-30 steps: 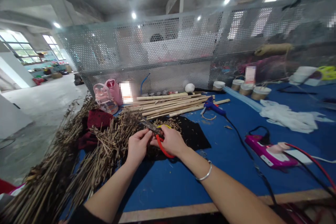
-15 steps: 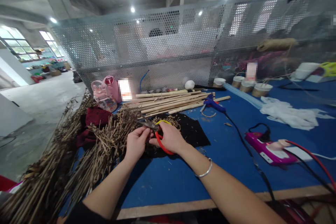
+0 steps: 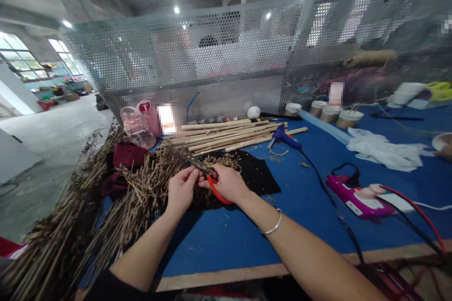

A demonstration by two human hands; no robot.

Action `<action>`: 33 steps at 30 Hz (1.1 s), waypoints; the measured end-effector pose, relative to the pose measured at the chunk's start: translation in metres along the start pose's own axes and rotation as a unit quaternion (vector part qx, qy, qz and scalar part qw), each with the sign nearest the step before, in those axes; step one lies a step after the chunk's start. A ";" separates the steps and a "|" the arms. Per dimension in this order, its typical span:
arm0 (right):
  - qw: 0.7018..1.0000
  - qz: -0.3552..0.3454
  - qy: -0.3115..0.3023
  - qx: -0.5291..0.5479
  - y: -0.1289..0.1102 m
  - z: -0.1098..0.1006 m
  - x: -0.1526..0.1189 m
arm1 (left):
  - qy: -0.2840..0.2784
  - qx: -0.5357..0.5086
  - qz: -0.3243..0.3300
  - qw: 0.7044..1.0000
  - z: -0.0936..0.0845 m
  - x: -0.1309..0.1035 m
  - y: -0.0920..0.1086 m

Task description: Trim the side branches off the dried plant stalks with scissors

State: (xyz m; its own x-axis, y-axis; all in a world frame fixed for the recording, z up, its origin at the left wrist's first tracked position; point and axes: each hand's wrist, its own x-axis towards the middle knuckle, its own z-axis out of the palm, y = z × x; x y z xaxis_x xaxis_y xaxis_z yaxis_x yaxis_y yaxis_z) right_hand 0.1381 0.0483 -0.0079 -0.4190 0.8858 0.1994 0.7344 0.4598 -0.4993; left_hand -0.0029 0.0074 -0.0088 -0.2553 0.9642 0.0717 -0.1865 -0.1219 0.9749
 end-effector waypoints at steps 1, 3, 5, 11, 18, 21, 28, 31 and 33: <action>1.000 0.001 -0.003 -0.003 0.000 -0.001 0.000 | 0.003 -0.007 -0.004 1.000 0.000 0.001 -0.001; 1.000 0.003 -0.005 -0.013 0.000 -0.002 0.001 | 0.008 -0.016 -0.011 1.000 0.000 0.002 -0.003; 1.000 0.000 -0.001 -0.023 -0.001 -0.002 0.000 | 0.008 -0.015 -0.014 1.000 0.000 0.002 -0.003; 0.998 -0.047 0.013 -0.034 -0.003 -0.002 -0.002 | -0.001 0.013 -0.017 1.000 -0.002 0.003 -0.005; 1.000 -0.012 0.012 -0.021 -0.002 -0.001 -0.002 | -0.006 0.020 -0.004 1.000 0.000 0.000 -0.002; 1.000 -0.001 0.017 -0.010 -0.001 0.000 -0.002 | 0.024 0.017 -0.011 1.000 0.001 0.000 -0.002; 0.999 -0.044 0.031 -0.008 -0.004 0.000 -0.002 | -0.001 0.046 0.006 0.999 0.001 -0.002 -0.001; 1.000 -0.017 0.017 0.002 -0.001 0.001 -0.002 | 0.002 0.041 0.007 0.999 0.000 -0.001 -0.003; 1.000 -0.003 0.008 0.002 0.002 0.002 -0.002 | 0.010 0.027 0.000 1.000 -0.001 0.000 -0.004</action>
State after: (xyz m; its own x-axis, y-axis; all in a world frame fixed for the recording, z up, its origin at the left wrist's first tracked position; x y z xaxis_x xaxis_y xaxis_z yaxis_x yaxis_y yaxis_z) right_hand 0.1390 0.0474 -0.0107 -0.4153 0.8836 0.2162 0.7291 0.4655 -0.5018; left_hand -0.0027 0.0080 -0.0131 -0.2746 0.9592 0.0677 -0.1345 -0.1081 0.9850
